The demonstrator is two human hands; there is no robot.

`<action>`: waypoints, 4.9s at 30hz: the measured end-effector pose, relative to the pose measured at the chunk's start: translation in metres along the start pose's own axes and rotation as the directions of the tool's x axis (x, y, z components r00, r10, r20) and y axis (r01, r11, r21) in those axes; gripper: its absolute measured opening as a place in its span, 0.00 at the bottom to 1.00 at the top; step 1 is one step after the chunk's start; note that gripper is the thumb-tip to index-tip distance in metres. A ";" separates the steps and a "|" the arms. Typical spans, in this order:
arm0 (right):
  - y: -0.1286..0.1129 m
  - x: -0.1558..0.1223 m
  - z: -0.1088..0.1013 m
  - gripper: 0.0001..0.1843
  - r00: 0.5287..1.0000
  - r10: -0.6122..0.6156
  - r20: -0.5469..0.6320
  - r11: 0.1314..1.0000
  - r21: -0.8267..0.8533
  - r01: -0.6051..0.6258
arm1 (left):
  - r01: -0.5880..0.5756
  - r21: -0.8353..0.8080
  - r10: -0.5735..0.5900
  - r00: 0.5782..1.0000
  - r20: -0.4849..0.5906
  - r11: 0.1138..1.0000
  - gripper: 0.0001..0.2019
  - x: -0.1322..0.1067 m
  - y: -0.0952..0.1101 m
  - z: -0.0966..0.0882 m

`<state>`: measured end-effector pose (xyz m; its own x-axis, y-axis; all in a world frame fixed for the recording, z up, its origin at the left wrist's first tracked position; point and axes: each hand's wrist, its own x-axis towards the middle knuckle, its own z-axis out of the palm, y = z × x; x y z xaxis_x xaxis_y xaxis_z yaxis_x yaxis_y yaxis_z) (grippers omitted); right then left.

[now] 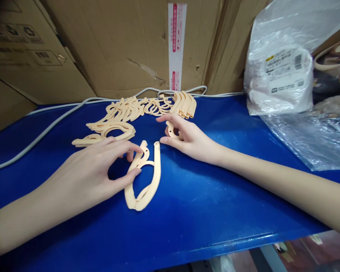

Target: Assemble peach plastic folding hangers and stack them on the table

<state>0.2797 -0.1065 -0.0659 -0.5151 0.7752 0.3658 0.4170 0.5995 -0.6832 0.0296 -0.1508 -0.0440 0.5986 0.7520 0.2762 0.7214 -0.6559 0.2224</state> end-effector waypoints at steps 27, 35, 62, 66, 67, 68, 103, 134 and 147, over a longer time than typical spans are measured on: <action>-0.013 -0.009 0.008 0.17 0.998 -0.062 -0.032 0.861 -0.507 0.037 | -0.342 0.209 0.366 0.926 -0.090 0.916 0.13 0.005 0.002 0.009; -0.011 -0.008 0.008 0.15 0.989 -0.132 -0.061 0.879 -0.469 0.088 | -0.297 -0.043 0.300 0.948 0.111 0.954 0.11 0.002 -0.002 0.014; -0.019 -0.008 0.001 0.17 0.991 -0.108 0.073 0.930 -0.345 0.127 | -0.076 -0.319 0.083 0.997 0.008 0.945 0.07 0.000 0.000 0.016; -0.019 -0.008 0.000 0.19 0.997 -0.052 0.058 0.931 -0.358 0.069 | -0.053 -0.338 0.060 0.998 0.012 0.940 0.07 0.001 0.002 0.016; -0.019 -0.009 0.000 0.20 0.998 -0.040 0.053 0.932 -0.359 0.057 | -0.052 -0.340 0.059 0.998 0.010 0.939 0.08 0.001 0.002 0.016; -0.020 -0.009 0.000 0.21 0.998 -0.031 0.049 0.932 -0.360 0.047 | -0.050 -0.342 0.057 0.998 0.011 0.938 0.08 0.001 0.001 0.016; -0.020 -0.008 -0.003 0.35 0.990 -0.098 0.105 0.796 -0.589 0.142 | -0.211 -0.082 0.212 0.977 0.003 0.974 0.15 0.001 -0.004 0.016; -0.014 -0.010 -0.009 0.32 0.955 -0.191 0.227 0.695 -0.656 0.295 | -0.215 -0.127 0.224 0.973 0.055 0.968 0.16 0.003 -0.004 0.016; -0.014 -0.007 -0.012 0.31 0.905 -0.333 0.265 0.521 -0.748 0.411 | -0.236 -0.085 0.241 0.969 0.057 0.968 0.16 0.001 -0.005 0.018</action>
<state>0.2862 -0.1187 -0.0514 -0.8037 0.4487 0.3908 0.5656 0.7801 0.2674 0.0329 -0.1459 -0.0621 0.7737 0.5739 0.2684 0.5274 -0.8181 0.2291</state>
